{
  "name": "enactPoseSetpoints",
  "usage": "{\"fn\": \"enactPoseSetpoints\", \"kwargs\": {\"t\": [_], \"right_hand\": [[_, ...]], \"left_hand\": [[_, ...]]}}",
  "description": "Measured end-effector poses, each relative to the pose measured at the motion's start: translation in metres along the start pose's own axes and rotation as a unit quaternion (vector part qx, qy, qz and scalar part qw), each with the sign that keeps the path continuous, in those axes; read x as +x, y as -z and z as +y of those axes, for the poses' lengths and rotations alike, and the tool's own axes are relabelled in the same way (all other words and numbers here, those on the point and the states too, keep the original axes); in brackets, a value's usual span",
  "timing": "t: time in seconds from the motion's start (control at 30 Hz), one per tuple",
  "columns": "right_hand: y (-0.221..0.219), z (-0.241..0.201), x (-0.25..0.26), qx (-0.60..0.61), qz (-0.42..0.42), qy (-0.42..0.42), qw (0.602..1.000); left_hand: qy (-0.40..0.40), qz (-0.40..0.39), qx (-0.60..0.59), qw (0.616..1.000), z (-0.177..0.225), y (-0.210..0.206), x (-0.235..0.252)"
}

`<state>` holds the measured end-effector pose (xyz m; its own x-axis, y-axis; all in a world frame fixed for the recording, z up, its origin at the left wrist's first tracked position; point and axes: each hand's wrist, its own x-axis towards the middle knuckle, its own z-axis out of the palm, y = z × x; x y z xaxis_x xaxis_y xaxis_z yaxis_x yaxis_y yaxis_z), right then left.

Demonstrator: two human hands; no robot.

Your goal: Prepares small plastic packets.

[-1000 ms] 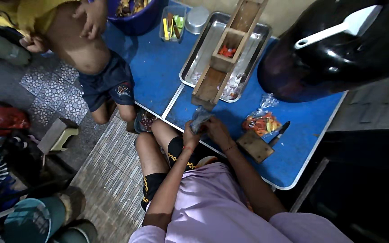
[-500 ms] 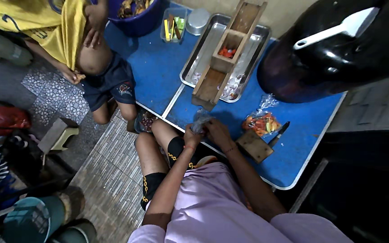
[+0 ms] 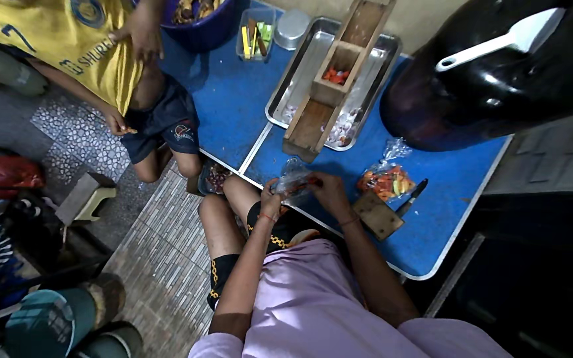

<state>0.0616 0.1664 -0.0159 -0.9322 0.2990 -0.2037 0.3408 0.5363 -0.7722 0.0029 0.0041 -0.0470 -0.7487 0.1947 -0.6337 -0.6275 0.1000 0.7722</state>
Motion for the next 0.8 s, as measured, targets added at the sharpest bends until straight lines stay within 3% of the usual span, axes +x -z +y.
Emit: {"fn": "enactPoseSetpoints", "kwargs": {"t": [0.27,0.5,0.8], "right_hand": [[-0.005,0.002,-0.001,-0.001,-0.021,0.053,0.998],[-0.015,0.004,0.001,-0.094,-0.048,0.049,0.993],[-0.012,0.006,0.0,0.012,-0.046,0.034,0.998]], "left_hand": [[0.025,0.002,-0.027,0.999,0.004,0.002,-0.001],[0.032,-0.04,-0.098,0.994,0.003,0.005,0.0],[0.004,-0.046,-0.042,0.998,0.001,0.008,0.001]]}}
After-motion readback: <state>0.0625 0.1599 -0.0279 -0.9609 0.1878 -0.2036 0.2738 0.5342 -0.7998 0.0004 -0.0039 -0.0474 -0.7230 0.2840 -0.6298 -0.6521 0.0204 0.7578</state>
